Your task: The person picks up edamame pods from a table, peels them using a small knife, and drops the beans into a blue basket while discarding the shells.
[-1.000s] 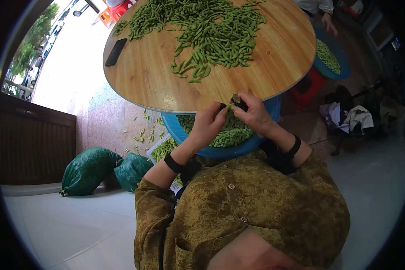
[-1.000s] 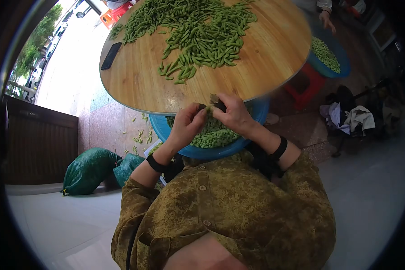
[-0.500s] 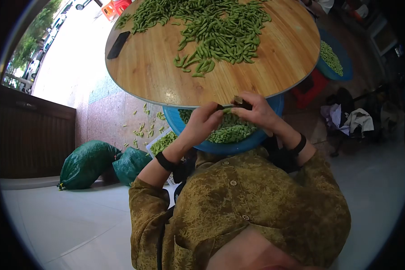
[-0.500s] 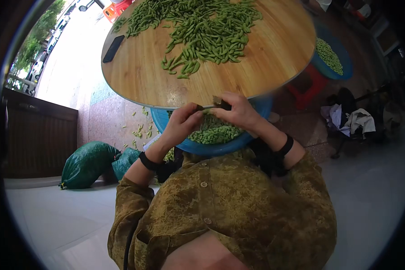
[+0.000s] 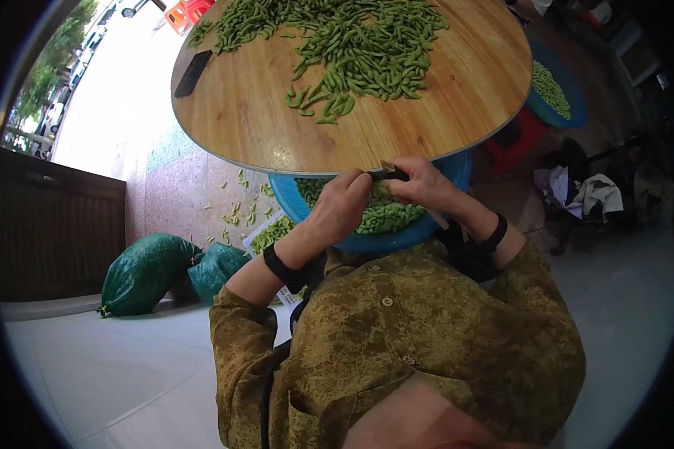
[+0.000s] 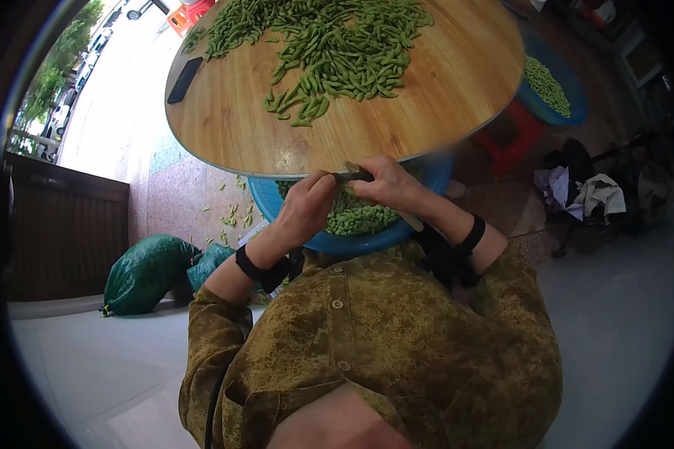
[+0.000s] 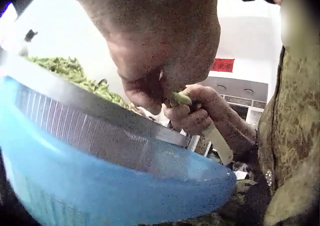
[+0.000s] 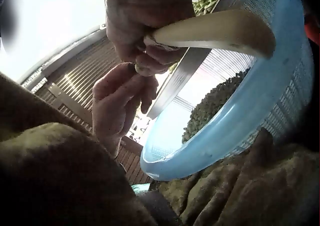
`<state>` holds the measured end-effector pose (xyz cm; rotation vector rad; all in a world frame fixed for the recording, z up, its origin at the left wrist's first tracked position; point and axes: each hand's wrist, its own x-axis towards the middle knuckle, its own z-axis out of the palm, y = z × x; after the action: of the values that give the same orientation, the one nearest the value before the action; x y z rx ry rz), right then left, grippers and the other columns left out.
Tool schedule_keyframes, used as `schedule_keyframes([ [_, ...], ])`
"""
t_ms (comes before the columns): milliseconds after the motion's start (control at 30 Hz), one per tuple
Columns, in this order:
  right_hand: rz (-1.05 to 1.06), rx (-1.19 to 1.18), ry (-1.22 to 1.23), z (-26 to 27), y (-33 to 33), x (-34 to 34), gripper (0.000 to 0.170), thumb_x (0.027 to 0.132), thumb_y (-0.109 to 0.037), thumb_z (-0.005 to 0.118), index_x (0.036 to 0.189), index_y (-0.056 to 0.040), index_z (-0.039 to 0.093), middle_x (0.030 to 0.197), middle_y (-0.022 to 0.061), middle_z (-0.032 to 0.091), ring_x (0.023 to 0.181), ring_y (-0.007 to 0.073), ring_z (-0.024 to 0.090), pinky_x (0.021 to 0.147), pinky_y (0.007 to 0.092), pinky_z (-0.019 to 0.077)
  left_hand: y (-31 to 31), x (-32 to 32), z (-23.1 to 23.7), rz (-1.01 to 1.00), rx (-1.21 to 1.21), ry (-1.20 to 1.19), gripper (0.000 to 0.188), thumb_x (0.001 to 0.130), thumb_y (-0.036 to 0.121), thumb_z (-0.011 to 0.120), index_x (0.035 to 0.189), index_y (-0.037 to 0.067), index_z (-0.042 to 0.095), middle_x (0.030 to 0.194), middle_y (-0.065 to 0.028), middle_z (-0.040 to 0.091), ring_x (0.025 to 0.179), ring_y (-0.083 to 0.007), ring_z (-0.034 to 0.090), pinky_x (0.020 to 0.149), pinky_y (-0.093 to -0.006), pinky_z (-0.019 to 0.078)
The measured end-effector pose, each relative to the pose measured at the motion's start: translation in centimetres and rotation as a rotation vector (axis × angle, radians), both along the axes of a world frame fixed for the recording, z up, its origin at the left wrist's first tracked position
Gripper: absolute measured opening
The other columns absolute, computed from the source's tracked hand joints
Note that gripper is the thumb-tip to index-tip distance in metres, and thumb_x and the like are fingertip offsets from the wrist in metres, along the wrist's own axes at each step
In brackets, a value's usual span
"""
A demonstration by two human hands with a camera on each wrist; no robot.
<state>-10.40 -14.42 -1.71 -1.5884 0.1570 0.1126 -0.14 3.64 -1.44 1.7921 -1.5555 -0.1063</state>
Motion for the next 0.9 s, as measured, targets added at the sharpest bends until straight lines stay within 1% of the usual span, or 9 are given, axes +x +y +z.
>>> schedule_keyframes([
  [167,-0.035,0.043,-0.016,-0.5,0.1,0.1,0.011,0.082,-0.011,0.055,0.081,-0.0006,0.057,0.059,-0.0008,0.051,0.049,0.0060,0.048,0.044,0.0232,0.0370,-0.7,0.5,-1.2,-0.007,-0.067,-0.007,0.019,0.073,-0.006,0.053,0.091,-0.001,0.049,0.086,-0.0192,0.053,0.075,-0.0399,0.055,0.064,-0.0449,0.0451],
  [233,-0.027,0.157,0.036,0.0,-0.3,0.0,0.007,0.086,-0.007,0.054,0.082,-0.0012,0.053,0.062,0.0007,0.052,0.048,0.0055,0.046,0.042,0.0217,0.0366,-1.0,0.7,-1.3,-0.023,-0.094,-0.017,0.020,0.073,-0.006,0.053,0.091,-0.001,0.050,0.086,-0.0186,0.053,0.075,-0.0394,0.055,0.064,-0.0445,0.0453],
  [367,-0.062,0.245,0.119,-0.9,-0.7,-0.2,0.010,0.085,-0.011,0.054,0.084,-0.0015,0.057,0.062,0.0010,0.054,0.047,0.0060,0.048,0.038,0.0202,0.0352,-1.2,0.5,-1.2,-0.016,-0.186,-0.108,0.023,0.071,-0.007,0.054,0.093,0.000,0.051,0.090,-0.0169,0.055,0.075,-0.0364,0.056,0.063,-0.0426,0.0458],
  [433,-0.090,0.420,0.126,-1.3,-0.7,-0.4,0.010,0.085,-0.011,0.054,0.085,-0.0015,0.057,0.065,0.0030,0.055,0.047,0.0060,0.047,0.035,0.0200,0.0350,-1.1,0.3,-1.3,-0.009,-0.195,-0.123,0.024,0.071,-0.007,0.055,0.093,0.000,0.052,0.091,-0.0163,0.056,0.074,-0.0353,0.057,0.062,-0.0418,0.0459],
  [633,-0.072,0.647,0.179,-0.8,-0.8,-0.2,0.009,0.085,-0.009,0.055,0.086,-0.0002,0.055,0.070,0.0067,0.055,0.047,0.0058,0.047,0.035,0.0202,0.0357,-1.7,-0.4,-1.5,0.087,-0.276,-0.115,0.018,0.073,-0.007,0.056,0.090,0.000,0.052,0.086,-0.0152,0.055,0.070,-0.0348,0.056,0.058,-0.0402,0.0448],
  [733,-0.028,0.770,0.239,-1.0,-1.1,-0.2,0.009,0.084,-0.009,0.055,0.087,-0.0002,0.055,0.071,0.0067,0.056,0.047,0.0058,0.047,0.035,0.0206,0.0361,-1.9,-0.9,-1.6,0.106,-0.331,-0.025,0.016,0.074,-0.006,0.057,0.088,0.001,0.053,0.081,-0.0156,0.054,0.068,-0.0361,0.055,0.057,-0.0406,0.0437],
  [833,-0.039,0.602,0.194,-1.2,-0.8,-0.4,0.010,0.084,-0.011,0.057,0.086,-0.0009,0.056,0.069,0.0047,0.056,0.046,0.0056,0.046,0.035,0.0208,0.0362,-1.9,-1.1,-1.9,0.140,-0.275,0.110,0.013,0.074,-0.003,0.058,0.085,0.000,0.052,0.079,-0.0172,0.054,0.068,-0.0380,0.054,0.057,-0.0419,0.0430],
  [867,-0.037,0.602,0.196,-1.2,-0.8,-0.4,0.010,0.084,-0.011,0.057,0.086,-0.0009,0.056,0.069,0.0047,0.056,0.046,0.0056,0.046,0.035,0.0208,0.0362,-1.8,-1.0,-2.3,0.157,-0.186,0.175,0.012,0.074,-0.002,0.059,0.084,0.000,0.052,0.078,-0.0180,0.053,0.068,-0.0385,0.054,0.057,-0.0424,0.0430],
  [900,-0.011,0.394,0.187,-1.2,-0.8,-0.5,0.011,0.084,-0.012,0.057,0.084,-0.0012,0.056,0.067,0.0033,0.055,0.045,0.0055,0.046,0.036,0.0208,0.0361,-1.7,-1.0,-2.3,0.173,-0.094,0.241,0.012,0.074,0.000,0.059,0.083,0.000,0.051,0.076,-0.0189,0.053,0.069,-0.0391,0.054,0.058,-0.0429,0.0430],
])
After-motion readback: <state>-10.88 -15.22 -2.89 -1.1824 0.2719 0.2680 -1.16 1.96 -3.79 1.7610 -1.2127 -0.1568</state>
